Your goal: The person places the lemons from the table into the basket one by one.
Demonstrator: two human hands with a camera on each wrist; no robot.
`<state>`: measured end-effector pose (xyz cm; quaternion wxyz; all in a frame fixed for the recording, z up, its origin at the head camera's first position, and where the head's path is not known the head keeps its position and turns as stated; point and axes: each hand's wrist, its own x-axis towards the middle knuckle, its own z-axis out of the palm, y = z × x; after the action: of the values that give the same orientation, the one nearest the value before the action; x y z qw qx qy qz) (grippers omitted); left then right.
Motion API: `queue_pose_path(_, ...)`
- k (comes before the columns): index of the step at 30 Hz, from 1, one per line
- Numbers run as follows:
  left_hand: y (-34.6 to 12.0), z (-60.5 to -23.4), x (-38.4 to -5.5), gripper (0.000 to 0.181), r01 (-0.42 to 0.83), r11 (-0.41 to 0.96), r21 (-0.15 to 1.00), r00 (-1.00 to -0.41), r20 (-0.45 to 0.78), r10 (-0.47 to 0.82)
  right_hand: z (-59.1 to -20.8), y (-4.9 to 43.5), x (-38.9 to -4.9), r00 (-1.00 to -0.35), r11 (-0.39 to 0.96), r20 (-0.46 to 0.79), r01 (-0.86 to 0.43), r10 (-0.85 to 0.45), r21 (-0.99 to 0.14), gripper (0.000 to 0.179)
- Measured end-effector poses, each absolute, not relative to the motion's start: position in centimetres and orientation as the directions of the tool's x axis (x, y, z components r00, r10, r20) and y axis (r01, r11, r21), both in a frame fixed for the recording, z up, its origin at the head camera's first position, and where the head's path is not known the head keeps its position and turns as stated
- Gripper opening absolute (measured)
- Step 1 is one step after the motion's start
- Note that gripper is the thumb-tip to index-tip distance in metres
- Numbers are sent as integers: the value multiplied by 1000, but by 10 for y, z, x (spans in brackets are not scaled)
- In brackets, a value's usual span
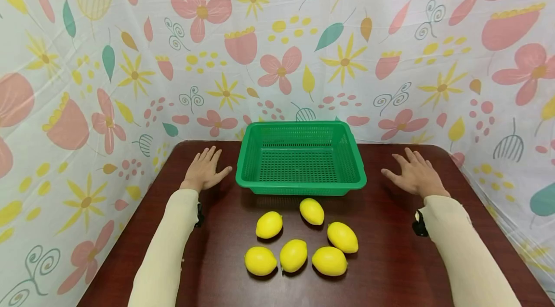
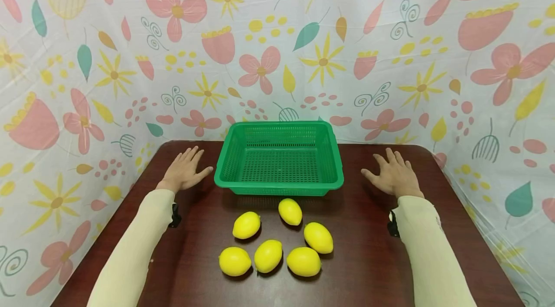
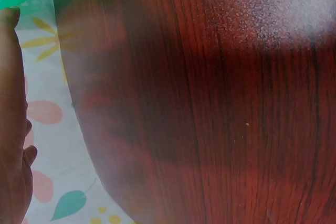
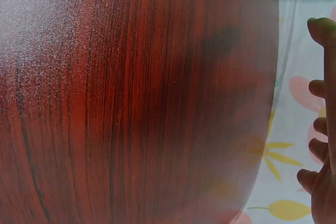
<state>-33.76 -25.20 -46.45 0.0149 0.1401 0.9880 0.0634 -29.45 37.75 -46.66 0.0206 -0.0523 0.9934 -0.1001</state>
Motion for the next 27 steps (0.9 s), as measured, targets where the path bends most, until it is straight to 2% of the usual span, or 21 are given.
queue_pose_path(16, -255, -459, -338, 85, 276, 953, 128, -960, -13, 280, -463, 373, -296, -991, 965, -13, -130, -136, -230, 93)
queue_pose_path(22, -258, -455, -335, 82, 279, 950, 137, -960, 27, 278, -453, 363, -287, -981, 951, 56, -192, -184, -241, 87)
queue_pose_path(27, -254, -453, -334, 80, 323, 929, 183, -945, 113, 306, -437, 350, -266, -971, 925, 135, -229, -197, -304, 79)
